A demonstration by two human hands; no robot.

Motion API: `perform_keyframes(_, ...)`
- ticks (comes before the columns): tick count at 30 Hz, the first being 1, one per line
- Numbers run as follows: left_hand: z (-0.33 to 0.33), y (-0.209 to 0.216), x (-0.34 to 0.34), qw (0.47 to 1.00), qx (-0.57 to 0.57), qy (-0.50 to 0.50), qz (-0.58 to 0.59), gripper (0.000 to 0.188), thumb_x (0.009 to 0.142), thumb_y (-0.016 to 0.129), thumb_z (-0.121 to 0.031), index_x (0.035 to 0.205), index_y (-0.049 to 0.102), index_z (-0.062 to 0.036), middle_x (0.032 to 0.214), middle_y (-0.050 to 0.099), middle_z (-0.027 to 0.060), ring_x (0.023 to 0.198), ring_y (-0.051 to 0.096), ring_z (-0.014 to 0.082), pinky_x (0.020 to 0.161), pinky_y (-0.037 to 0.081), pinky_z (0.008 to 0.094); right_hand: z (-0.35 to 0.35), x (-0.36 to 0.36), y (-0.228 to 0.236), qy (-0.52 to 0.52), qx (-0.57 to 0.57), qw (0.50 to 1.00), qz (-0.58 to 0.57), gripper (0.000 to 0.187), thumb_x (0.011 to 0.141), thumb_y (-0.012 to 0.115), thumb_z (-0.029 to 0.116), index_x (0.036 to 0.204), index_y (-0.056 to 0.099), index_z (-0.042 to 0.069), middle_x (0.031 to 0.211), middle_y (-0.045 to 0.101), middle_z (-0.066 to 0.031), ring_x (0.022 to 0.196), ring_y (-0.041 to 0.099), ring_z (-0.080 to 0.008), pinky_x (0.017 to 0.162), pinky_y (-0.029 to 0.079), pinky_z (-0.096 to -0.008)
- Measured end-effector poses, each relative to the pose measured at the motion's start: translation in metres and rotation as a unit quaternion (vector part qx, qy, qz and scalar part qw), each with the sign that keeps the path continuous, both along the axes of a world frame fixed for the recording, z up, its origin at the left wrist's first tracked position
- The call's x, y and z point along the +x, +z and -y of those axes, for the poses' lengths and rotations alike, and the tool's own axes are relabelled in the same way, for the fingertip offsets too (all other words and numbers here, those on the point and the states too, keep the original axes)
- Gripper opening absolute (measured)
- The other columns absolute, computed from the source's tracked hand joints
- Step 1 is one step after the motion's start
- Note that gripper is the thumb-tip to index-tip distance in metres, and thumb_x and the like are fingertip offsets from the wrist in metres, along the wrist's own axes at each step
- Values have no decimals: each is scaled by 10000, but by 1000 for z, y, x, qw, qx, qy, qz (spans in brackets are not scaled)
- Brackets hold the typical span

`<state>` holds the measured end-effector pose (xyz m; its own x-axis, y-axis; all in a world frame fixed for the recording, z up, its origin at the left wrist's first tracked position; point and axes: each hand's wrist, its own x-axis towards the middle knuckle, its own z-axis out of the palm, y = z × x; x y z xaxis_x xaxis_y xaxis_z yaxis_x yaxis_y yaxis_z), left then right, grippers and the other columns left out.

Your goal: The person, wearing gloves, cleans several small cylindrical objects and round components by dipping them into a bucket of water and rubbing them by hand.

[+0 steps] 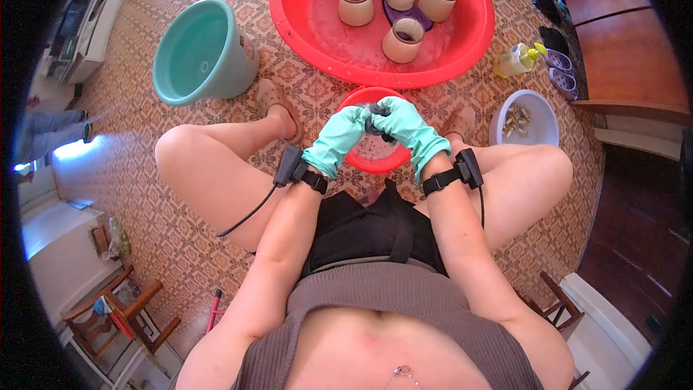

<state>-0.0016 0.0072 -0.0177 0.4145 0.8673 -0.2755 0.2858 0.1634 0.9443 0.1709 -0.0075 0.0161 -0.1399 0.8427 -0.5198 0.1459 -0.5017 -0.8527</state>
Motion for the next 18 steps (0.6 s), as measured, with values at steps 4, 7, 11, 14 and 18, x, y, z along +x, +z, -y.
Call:
perform_keyframes(4, -3, 6, -4, 993, 51, -55, -94, 271, 947, 519, -235, 941, 650, 2, 778, 672, 117, 709, 610, 167, 684, 481, 324, 0, 3, 0, 50, 11, 999, -10, 149, 798, 669, 115, 912, 627, 28, 732, 620, -33, 571, 563, -119, 494, 460, -269)
perform_keyframes(7, 0, 8, -5, 995, 63, -43, -71, 276, 951, 517, -238, 958, 650, 3, 769, 668, 121, 704, 610, 173, 687, 481, 319, 1, 3, 5, 49, -15, 999, -13, 144, 798, 669, 120, 899, 625, 28, 737, 620, -29, 572, 560, -118, 495, 457, -271)
perform_keyframes(11, -1, 2, -4, 999, 39, -1, -25, 273, 955, 512, -231, 975, 648, 4, 783, 672, 119, 720, 610, 167, 700, 482, 314, 4, -4, 7, 25, -12, 996, -82, 146, 806, 668, 141, 891, 624, 31, 734, 620, -27, 572, 557, -114, 493, 456, -273)
perform_keyframes(14, -1, 11, 0, 1000, -19, 6, -8, 272, 959, 512, -228, 981, 646, 8, 814, 680, 87, 745, 603, 135, 708, 477, 298, 8, -5, 3, 4, 2, 997, -75, 158, 820, 660, 168, 887, 622, 30, 732, 622, -26, 577, 554, -106, 499, 456, -272)
perform_keyframes(18, 0, 14, 0, 994, -84, 54, 51, 264, 958, 533, -230, 994, 644, 6, 799, 645, 9, 724, 550, 77, 682, 457, 256, 10, -13, -12, -66, 61, 993, -81, 163, 836, 647, 171, 899, 616, 24, 730, 618, -19, 584, 553, -92, 512, 456, -263)
